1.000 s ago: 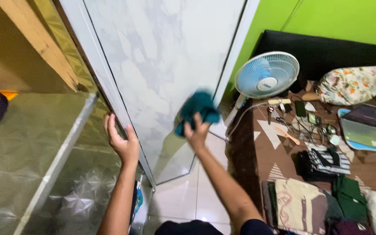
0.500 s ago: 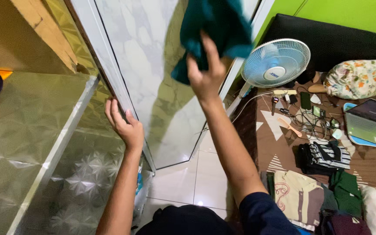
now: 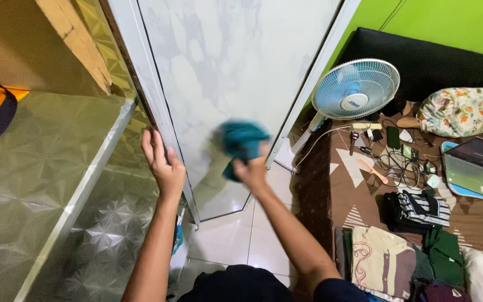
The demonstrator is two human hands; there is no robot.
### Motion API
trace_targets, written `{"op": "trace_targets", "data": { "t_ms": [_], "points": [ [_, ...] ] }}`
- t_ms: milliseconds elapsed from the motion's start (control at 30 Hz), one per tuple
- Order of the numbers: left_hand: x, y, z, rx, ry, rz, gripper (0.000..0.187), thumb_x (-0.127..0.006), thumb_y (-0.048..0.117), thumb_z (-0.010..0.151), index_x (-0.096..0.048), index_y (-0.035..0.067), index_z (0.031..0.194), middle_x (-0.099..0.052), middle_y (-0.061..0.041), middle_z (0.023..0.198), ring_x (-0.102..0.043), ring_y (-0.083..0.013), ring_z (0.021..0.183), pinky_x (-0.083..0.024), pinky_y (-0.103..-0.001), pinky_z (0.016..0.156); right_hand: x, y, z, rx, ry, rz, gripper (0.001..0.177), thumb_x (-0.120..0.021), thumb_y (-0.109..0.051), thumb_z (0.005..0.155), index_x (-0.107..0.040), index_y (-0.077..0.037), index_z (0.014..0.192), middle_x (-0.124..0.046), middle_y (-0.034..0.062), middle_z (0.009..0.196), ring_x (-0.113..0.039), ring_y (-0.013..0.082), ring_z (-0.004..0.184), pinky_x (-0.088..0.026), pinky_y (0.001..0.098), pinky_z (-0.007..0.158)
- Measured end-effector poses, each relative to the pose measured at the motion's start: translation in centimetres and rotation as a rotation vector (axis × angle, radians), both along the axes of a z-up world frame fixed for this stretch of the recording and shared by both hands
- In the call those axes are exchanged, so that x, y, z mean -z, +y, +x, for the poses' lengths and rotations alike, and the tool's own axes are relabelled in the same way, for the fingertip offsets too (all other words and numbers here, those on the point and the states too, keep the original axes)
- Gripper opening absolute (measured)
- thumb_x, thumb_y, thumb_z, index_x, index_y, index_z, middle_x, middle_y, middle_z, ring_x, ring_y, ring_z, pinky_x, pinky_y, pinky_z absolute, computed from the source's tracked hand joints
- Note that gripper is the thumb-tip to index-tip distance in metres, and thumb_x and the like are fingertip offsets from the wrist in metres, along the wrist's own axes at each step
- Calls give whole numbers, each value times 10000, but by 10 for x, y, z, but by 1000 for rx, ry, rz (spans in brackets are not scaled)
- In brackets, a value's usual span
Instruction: The person uses a teal cloth to wipe the interior shelves and the exterior doors of a wardrobe. They repeatedly wipe the same shelf area, then move to wipe the sliding doors and the side panel of the wardrobe.
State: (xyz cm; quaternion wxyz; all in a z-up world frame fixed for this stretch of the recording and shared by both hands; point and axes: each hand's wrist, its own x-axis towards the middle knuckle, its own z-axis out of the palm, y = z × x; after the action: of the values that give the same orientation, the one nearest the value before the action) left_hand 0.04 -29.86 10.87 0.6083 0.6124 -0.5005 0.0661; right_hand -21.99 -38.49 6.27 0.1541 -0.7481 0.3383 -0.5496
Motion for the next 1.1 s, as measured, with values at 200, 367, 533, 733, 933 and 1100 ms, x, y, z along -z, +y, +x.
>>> {"op": "trace_targets", "data": {
  "t_ms": [200, 367, 533, 733, 933, 1100],
  "points": [
    [0, -1, -1, 63, 25, 60, 786, -669, 13, 921, -304, -26, 1616, -254, -261, 1679, -308, -429, 1571, -302, -450, 1280, -85, -70, -137, 398, -524, 33, 765, -634, 0, 834, -359, 29, 1548, -466, 194, 1464, -481, 310, 1312, -396, 431, 1151],
    [-14, 6, -19, 94, 26, 179, 1066, -772, 188, 885, -41, -47, 1625, -48, -325, 1692, -90, -494, 1579, -155, -501, 1281, -102, -82, -171, -197, -584, 460, 777, -599, -119, 765, -478, 26, 1519, -525, 89, 1293, -533, 180, 1046, -487, 291, 885],
    [-49, 24, -83, 82, -70, 104, 1146, -800, 370, 881, -25, -37, 1621, 58, -350, 1670, -19, -521, 1567, -124, -546, 1278, -85, -37, -170, -338, -597, 509, 773, -643, -232, 741, -503, 32, 1454, -636, 65, 1215, -607, 183, 1083, -510, 310, 962],
    [-51, 74, -196, 464, -95, 86, 1068, -687, 516, 968, -60, -15, 1651, 20, -297, 1736, -35, -487, 1632, -99, -573, 1319, -38, 37, -193, -297, -497, 542, 790, -743, -269, 747, -524, 71, 1425, -644, 104, 1220, -616, 211, 1104, -501, 350, 979],
    [-46, 136, -259, 362, 27, -20, 1057, -360, 700, 1007, -5, -48, 1665, 55, -311, 1746, 51, -474, 1634, 29, -555, 1322, 40, 138, -202, -555, -84, 508, 799, -812, -227, 702, -562, 17, 1421, -639, 181, 1354, -593, 304, 1275, -434, 402, 1102],
    [-19, 202, -230, -125, 378, 30, 603, -552, 422, 994, -537, -37, 1386, -744, -219, 1167, -742, -281, 1010, -572, -388, 877, 25, 188, -154, -894, 13, 352, 772, -826, -95, 751, -504, -2, 1446, -610, 222, 1377, -590, 344, 1315, -440, 431, 1116]
  ]
}}
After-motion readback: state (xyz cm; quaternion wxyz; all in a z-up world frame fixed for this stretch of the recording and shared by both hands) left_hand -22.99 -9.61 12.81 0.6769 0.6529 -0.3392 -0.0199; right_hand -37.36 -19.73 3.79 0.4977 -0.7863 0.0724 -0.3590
